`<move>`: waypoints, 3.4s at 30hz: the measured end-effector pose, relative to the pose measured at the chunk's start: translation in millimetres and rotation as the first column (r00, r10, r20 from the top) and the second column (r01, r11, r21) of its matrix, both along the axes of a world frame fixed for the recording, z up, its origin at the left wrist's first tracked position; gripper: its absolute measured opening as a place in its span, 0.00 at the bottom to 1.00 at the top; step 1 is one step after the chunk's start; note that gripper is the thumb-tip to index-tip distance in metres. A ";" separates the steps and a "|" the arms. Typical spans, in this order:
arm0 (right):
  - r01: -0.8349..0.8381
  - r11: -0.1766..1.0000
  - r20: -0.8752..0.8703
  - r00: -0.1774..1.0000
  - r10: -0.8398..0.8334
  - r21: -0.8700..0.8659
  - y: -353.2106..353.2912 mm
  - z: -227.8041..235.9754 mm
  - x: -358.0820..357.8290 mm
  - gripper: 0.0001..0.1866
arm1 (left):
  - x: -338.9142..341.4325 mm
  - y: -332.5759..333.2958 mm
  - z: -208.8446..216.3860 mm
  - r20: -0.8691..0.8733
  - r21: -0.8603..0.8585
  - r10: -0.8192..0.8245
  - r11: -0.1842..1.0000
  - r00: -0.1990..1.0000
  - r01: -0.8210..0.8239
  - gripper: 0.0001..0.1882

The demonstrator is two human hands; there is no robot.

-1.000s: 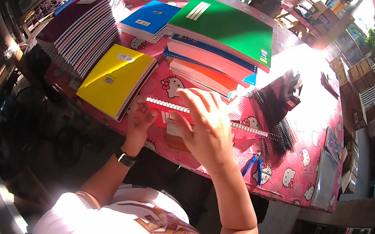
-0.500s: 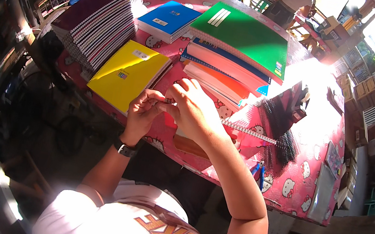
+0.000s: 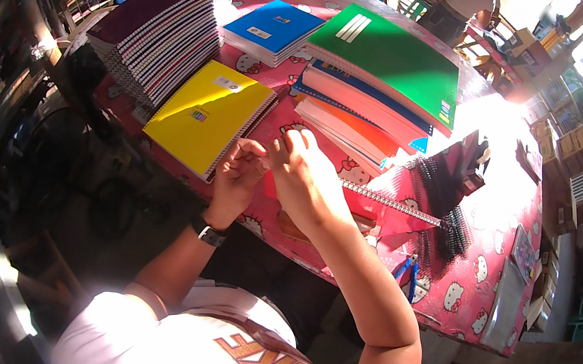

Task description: The person uses a handheld binding tool and pliers to crimp the ends of spiral coils on several notebooks before placing them in a stack on a table. They also briefly plug an electric kettle into a wall outlet.

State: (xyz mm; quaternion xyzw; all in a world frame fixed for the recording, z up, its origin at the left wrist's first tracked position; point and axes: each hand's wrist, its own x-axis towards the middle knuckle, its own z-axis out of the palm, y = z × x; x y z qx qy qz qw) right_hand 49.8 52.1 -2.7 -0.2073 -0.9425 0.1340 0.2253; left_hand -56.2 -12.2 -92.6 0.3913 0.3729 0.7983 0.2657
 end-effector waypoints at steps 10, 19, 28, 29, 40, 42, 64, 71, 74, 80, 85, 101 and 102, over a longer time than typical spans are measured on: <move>-0.015 0.945 -0.229 0.969 0.095 0.328 -32.0 81.8 18.8 0.38 | -56.8 -46.6 61.9 -0.198 -0.112 0.191 0.970 0.962 -0.216 0.09; 0.128 0.985 -0.748 0.642 -0.169 -0.113 5.1 42.9 83.3 0.12 | -132.7 -62.2 18.1 -0.606 0.210 0.653 0.681 0.453 -0.701 0.14; 0.293 0.920 -0.518 0.762 -0.389 -0.259 -6.9 -30.5 109.9 0.07 | -146.7 -47.1 -40.6 -0.670 -0.500 -0.140 0.811 0.729 -0.303 0.26; 0.327 0.915 -0.476 0.781 -0.403 -0.238 -8.0 -34.1 107.1 0.08 | -135.1 -32.9 -37.7 -0.673 -0.500 -0.139 0.809 0.726 -0.309 0.26; 0.321 0.878 -0.559 0.680 -0.474 -0.354 -15.1 -65.8 118.5 0.09 | -112.1 -21.5 -43.2 -0.906 -0.414 -0.364 0.661 0.214 -0.626 0.39; 0.340 0.893 -0.532 0.718 -0.449 -0.294 -20.0 -63.7 114.4 0.09 | -111.8 -24.8 -44.3 -0.911 -0.401 -0.363 0.665 0.197 -0.630 0.39; 0.394 0.900 -0.456 0.777 -0.434 -0.186 -21.0 -68.9 113.9 0.15 | -32.7 96.3 107.8 -0.919 0.266 0.338 0.911 0.202 -0.315 0.27; 0.430 0.885 -0.517 0.723 -0.458 -0.181 -29.0 -63.0 129.1 0.12 | -11.9 157.1 102.1 -0.909 0.401 0.414 0.901 0.049 -0.165 0.14; 0.430 0.882 -0.562 0.688 -0.459 -0.193 -28.9 -60.9 131.4 0.11 | -15.9 155.4 104.1 -0.892 0.451 0.452 0.885 -0.023 -0.113 0.11; 0.411 0.894 -0.609 0.668 -0.428 -0.178 -19.4 -43.9 130.1 0.10 | -21.6 161.1 121.8 -0.938 0.172 0.195 0.980 0.287 -0.104 0.06; 0.381 0.904 -0.636 0.652 -0.412 -0.196 -12.3 -46.8 136.1 0.09 | -23.6 163.0 129.6 -0.946 0.216 0.218 0.976 0.241 -0.037 0.06; -0.358 0.600 -0.689 0.507 -0.518 -0.715 20.0 -18.4 169.9 0.13 | 10.8 52.4 67.9 -0.739 0.253 0.356 0.933 0.572 -0.254 0.26; -0.272 0.673 -0.691 0.529 -0.492 -0.688 16.1 -15.8 169.8 0.11 | 7.7 56.9 68.0 -0.745 0.240 0.342 0.938 0.572 -0.249 0.26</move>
